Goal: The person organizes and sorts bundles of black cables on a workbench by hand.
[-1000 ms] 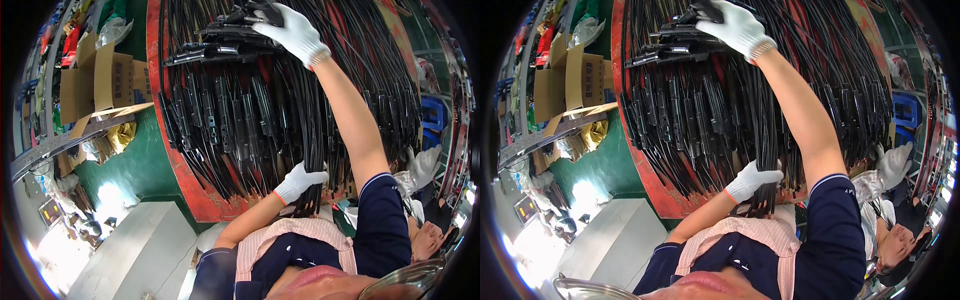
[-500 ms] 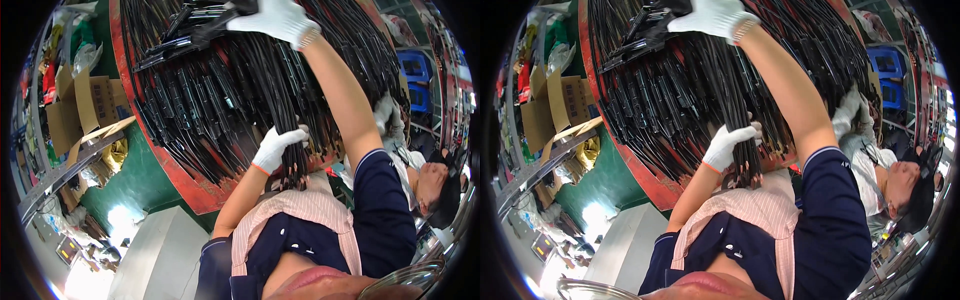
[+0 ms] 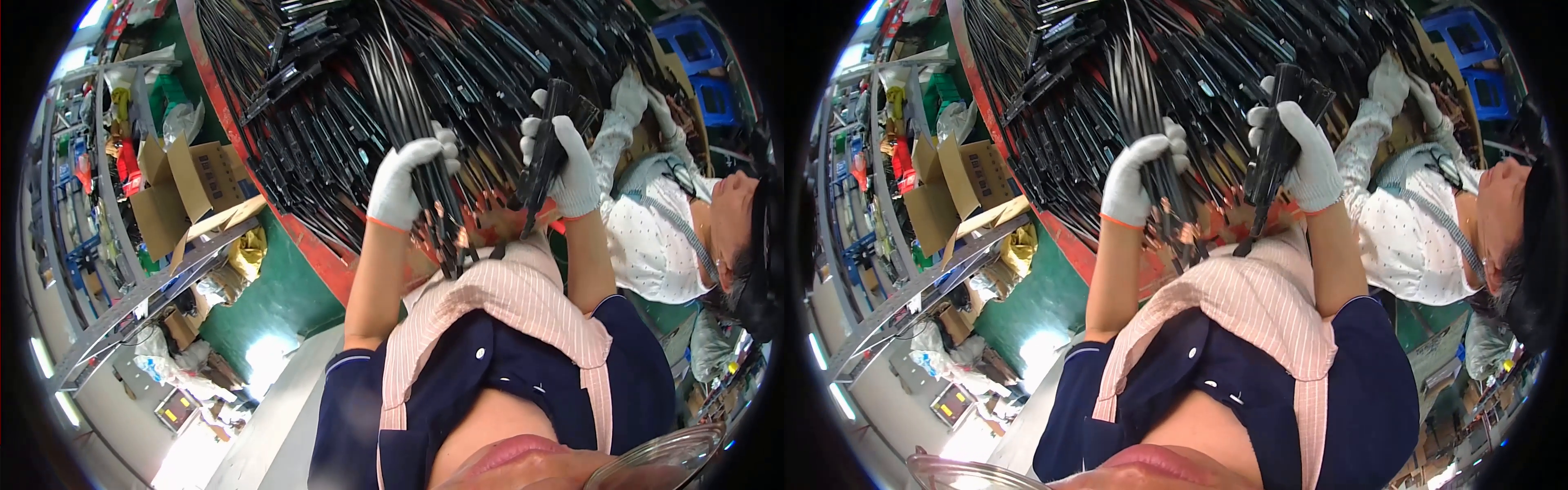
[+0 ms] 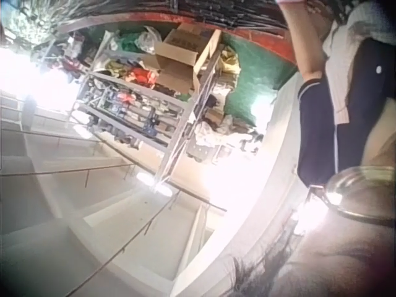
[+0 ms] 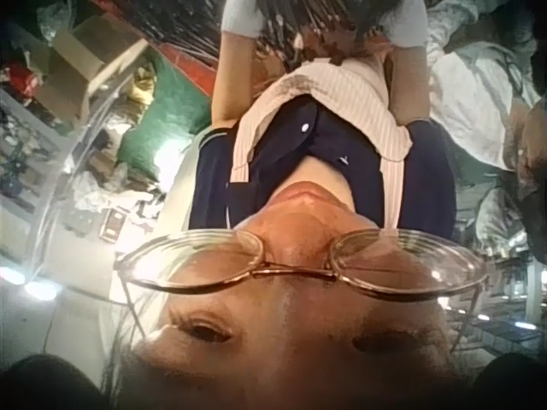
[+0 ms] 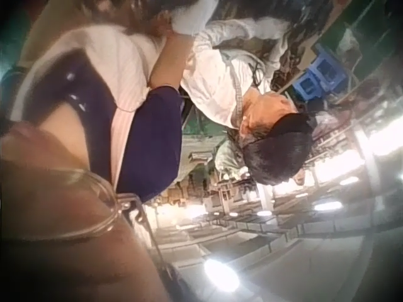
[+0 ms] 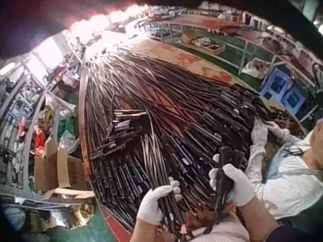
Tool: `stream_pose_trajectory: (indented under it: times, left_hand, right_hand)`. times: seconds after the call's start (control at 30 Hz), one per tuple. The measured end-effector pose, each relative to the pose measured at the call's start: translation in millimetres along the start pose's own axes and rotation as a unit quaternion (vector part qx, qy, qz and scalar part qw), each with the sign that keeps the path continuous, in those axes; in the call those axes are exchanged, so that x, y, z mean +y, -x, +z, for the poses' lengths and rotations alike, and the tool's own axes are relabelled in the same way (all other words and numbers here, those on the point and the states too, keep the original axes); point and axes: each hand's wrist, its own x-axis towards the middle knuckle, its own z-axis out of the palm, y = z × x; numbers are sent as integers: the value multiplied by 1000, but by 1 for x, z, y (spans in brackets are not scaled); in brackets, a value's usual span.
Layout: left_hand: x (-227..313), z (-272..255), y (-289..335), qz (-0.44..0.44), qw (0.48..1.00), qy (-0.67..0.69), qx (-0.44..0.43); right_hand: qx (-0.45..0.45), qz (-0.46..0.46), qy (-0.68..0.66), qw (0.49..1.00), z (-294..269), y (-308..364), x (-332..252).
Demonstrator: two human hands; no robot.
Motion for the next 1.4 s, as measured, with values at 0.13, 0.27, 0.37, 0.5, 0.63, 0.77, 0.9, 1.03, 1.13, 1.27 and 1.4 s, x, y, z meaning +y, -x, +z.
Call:
stream_pose_trajectory:
  times: [0.13,0.27,0.37,0.5,0.63,0.77,0.9,1.03,1.13,1.27,1.4]
  left_hand:
    - [9,7,-4,-22,998,56,-18]
    - [-12,4,-16,-3,1000,17,18]
    - [-19,-9,-27,-54,993,-100,45]
    - [-32,-3,-33,-33,992,-87,85]
    - [-37,-10,-40,-24,992,-96,82]
    - [-39,-10,-41,-23,991,-96,95]
    - [-38,-12,-40,-19,989,-113,92]
    - [-38,-13,-40,-16,986,-134,100]
    - [-36,-7,-38,-20,987,-128,92]
    - [-32,-12,-30,-10,987,-146,64]
    - [-31,-19,-24,3,995,-91,37]
  right_hand:
    - [19,112,244,963,-21,30,18]
    - [-37,69,417,906,-25,67,7]
    - [-60,105,492,862,-31,95,-4]
    - [-48,138,509,848,-36,130,-16]
    - [-43,138,536,832,-37,141,-8]
    - [-39,85,606,790,-32,139,-4]
    - [-36,56,638,767,-23,137,-9]
    - [-36,34,687,725,-22,121,-3]
    - [-50,69,685,723,-15,105,-1]
    - [-76,120,656,741,-6,92,-2]
    - [16,230,363,903,-19,99,-14]
